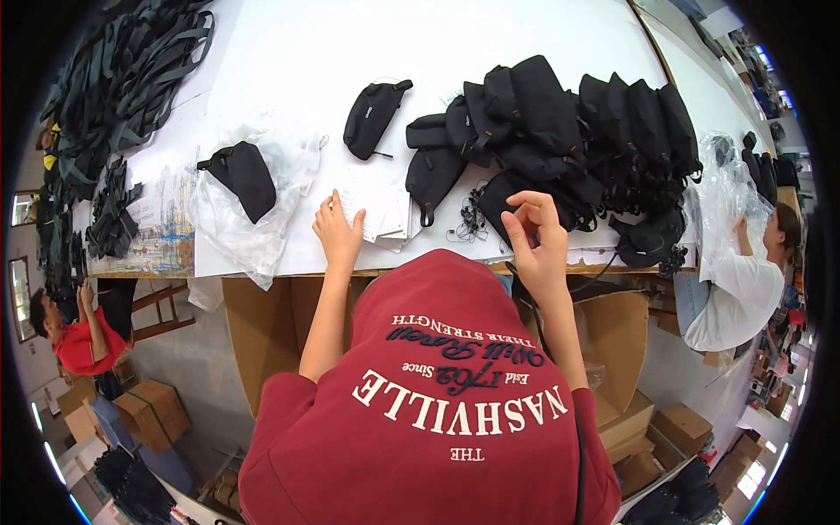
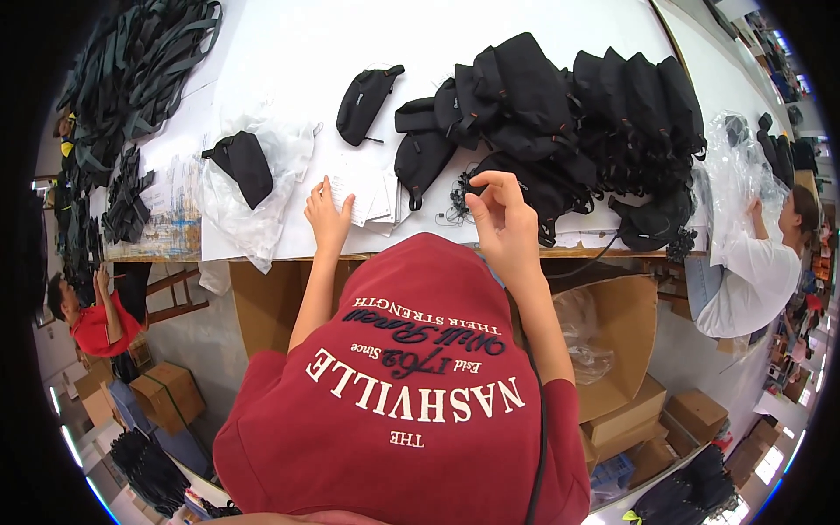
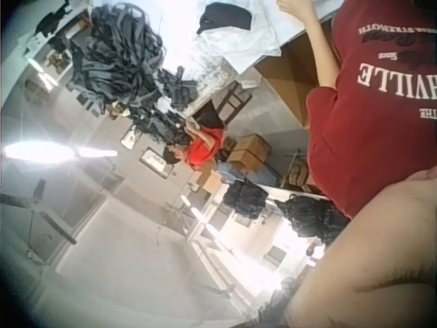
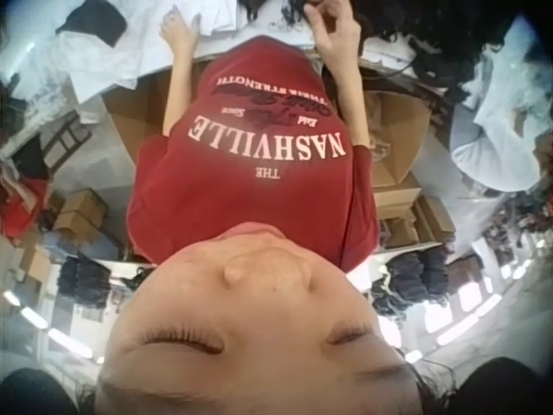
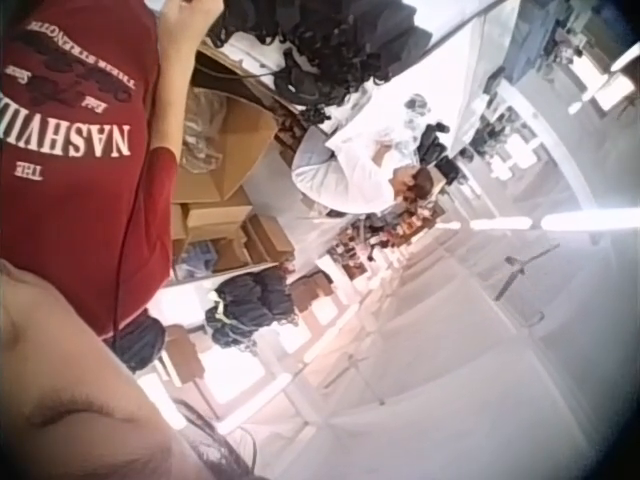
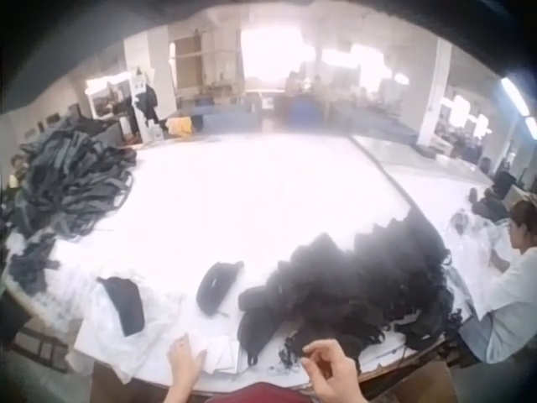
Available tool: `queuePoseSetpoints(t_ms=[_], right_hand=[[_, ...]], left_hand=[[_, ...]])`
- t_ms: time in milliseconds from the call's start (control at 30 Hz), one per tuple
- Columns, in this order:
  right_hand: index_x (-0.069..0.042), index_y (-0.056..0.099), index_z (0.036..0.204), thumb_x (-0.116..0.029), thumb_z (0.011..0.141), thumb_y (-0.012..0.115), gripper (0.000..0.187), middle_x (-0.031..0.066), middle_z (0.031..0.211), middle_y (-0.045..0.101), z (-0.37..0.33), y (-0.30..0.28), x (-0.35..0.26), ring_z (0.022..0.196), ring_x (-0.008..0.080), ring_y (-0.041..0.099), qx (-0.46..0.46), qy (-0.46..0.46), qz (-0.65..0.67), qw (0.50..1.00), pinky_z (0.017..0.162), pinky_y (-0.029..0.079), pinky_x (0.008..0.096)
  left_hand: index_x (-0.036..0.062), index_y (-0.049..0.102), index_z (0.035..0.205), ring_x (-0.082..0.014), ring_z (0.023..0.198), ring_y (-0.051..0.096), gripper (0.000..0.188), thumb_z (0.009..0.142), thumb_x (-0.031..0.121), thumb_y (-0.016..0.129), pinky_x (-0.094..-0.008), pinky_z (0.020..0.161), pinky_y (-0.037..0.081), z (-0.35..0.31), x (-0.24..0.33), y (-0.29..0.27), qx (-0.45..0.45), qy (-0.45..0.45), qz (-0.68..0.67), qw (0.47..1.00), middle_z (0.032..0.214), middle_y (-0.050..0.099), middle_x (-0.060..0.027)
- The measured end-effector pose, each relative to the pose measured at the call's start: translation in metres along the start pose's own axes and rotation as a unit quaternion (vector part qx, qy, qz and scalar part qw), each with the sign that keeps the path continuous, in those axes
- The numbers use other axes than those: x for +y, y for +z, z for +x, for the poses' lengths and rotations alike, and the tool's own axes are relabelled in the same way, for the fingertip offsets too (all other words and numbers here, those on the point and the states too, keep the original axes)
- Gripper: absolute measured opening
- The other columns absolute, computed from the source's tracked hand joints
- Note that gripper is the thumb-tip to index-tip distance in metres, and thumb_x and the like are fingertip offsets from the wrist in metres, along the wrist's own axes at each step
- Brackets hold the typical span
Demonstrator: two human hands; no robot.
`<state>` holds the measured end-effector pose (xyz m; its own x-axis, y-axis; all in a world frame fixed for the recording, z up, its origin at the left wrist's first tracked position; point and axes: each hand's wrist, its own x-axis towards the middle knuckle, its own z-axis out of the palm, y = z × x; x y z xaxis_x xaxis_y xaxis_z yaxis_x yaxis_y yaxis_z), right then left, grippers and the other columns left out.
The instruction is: Packing black bags into protective covers and organizing them.
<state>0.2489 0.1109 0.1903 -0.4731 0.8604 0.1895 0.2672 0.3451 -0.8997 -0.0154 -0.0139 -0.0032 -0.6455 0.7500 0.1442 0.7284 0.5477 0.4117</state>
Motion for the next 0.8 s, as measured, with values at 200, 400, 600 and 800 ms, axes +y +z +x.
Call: queuePoseSetpoints(t_ms=[200,400,600,800], right_hand=[[-0.003,0.051,0.1,-0.007,0.086,0.062,0.018,-0.0053,0.053,0.039,-0.001,-0.001,-0.002,0.052,0.0017,0.034,-0.036,0.092,0.119,0.988,0.049,0.025,0.0186],[-0.004,0.05,0.102,-0.01,0.087,0.063,0.021,-0.0081,0.052,0.037,-0.003,0.002,-0.005,0.05,-0.0003,0.03,-0.083,0.13,0.23,0.961,0.049,0.022,0.019],[-0.005,0.044,0.111,-0.014,0.095,0.05,0.02,-0.0058,0.057,0.041,-0.001,0.009,-0.011,0.053,0.0009,0.032,-0.106,0.149,0.268,0.946,0.05,0.022,0.0192],[-0.005,0.034,0.122,-0.013,0.097,0.045,0.029,-0.0038,0.061,0.046,-0.005,0.02,-0.006,0.057,0.0018,0.034,-0.099,0.106,0.27,0.952,0.053,0.026,0.0179]], left_hand=[[0.0025,0.051,0.1,-0.0299,0.099,0.048,0.031,0.078,0.018,0.065,-0.0415,0.086,0.035,0.01,0.022,-0.026,-0.021,-0.006,-0.001,1.0,0.108,0.051,-0.0149],[0.0064,0.042,0.091,-0.0191,0.069,0.048,0.02,0.082,0.01,0.059,-0.0302,0.064,0.039,0.025,0.059,-0.069,-0.246,-0.031,-0.295,0.923,0.082,0.049,-0.0077],[0.0092,0.042,0.117,-0.0078,0.062,0.038,0.037,0.086,0.013,0.061,-0.0217,0.06,0.035,0.005,0.145,-0.126,-0.251,0.094,-0.471,0.841,0.077,0.043,-0.001],[0.0079,0.05,0.113,-0.0067,0.074,0.046,0.03,0.086,0.011,0.062,-0.0186,0.066,0.038,-0.001,0.169,-0.126,-0.324,0.076,-0.59,0.736,0.084,0.047,0.0001]])
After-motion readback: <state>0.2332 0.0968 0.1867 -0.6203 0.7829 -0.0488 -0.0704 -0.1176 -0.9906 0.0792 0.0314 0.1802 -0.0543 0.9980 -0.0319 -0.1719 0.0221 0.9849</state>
